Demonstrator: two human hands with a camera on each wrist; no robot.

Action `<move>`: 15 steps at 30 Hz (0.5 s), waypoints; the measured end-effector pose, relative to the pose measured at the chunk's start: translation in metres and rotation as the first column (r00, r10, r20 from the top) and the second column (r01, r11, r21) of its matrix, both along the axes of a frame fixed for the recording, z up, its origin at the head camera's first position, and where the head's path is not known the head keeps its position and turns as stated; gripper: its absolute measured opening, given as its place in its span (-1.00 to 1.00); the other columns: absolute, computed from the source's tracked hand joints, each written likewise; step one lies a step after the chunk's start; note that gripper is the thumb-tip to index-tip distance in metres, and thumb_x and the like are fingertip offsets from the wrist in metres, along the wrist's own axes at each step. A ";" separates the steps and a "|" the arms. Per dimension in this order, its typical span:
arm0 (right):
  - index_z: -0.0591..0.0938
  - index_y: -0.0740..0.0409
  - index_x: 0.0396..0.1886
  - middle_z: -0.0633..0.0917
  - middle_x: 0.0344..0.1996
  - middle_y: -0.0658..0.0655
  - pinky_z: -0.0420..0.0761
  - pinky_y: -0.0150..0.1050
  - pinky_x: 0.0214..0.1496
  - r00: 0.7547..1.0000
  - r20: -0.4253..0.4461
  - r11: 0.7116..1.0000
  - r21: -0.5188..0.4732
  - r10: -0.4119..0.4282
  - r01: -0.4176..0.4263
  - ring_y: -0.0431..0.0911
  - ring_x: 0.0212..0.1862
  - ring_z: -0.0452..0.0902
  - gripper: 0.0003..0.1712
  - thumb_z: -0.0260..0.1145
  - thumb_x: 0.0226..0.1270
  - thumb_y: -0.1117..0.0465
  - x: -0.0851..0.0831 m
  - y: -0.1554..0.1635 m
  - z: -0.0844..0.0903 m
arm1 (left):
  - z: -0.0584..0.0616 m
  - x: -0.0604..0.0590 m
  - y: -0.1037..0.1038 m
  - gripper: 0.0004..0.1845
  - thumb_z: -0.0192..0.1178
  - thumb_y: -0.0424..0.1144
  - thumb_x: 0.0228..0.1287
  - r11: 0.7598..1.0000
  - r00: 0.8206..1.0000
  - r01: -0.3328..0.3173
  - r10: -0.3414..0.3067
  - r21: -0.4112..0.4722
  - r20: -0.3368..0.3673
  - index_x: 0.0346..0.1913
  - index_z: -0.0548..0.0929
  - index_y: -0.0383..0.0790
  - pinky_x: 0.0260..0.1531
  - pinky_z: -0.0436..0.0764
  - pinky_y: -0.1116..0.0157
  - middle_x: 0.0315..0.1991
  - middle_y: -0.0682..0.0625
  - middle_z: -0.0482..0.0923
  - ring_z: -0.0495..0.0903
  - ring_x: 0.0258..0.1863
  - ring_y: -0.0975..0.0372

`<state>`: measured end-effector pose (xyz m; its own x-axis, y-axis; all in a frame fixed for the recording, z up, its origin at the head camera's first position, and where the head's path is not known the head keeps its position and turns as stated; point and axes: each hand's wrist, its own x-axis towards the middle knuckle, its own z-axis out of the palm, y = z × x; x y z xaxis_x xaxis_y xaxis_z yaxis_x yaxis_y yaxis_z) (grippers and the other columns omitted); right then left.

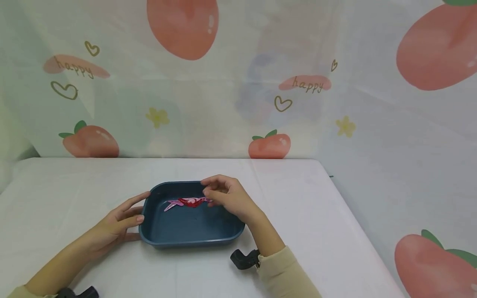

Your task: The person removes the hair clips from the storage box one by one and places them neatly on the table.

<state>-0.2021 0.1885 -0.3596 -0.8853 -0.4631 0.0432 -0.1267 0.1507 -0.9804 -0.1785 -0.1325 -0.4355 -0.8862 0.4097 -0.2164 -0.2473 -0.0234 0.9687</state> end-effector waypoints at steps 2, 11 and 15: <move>0.52 0.22 0.05 0.59 -0.14 0.27 0.60 0.00 -0.10 1.000 0.014 1.000 0.013 0.016 -0.016 0.02 -0.13 0.58 -0.66 0.21 0.28 0.29 0.000 -0.005 -0.004 | 0.000 0.000 0.000 -0.37 0.14 -0.23 0.27 1.000 1.000 0.005 -0.005 0.008 0.004 0.33 0.20 0.28 -0.07 0.51 -0.06 0.31 -0.17 0.10 0.26 0.20 -0.11; 0.53 0.18 0.07 0.57 -0.02 0.24 0.50 0.01 0.02 0.983 -0.150 0.961 0.268 0.108 -0.065 0.14 -0.04 0.51 -0.62 0.21 0.23 0.39 0.003 -0.016 -0.017 | 0.001 0.001 0.002 -0.37 0.15 -0.22 0.27 1.000 1.000 0.000 0.000 0.009 0.002 0.34 0.19 0.28 -0.09 0.52 -0.07 0.31 -0.17 0.10 0.27 0.20 -0.10; 0.50 0.06 0.14 0.56 0.04 0.09 0.47 -0.06 0.09 0.972 -0.181 0.917 0.392 0.150 -0.069 0.03 0.05 0.48 -0.53 0.23 0.21 0.36 -0.006 -0.013 -0.035 | 0.000 0.001 0.003 -0.36 0.16 -0.21 0.26 1.000 1.000 -0.008 0.008 -0.002 0.004 0.33 0.20 0.29 -0.10 0.52 -0.07 0.30 -0.17 0.12 0.30 0.19 -0.10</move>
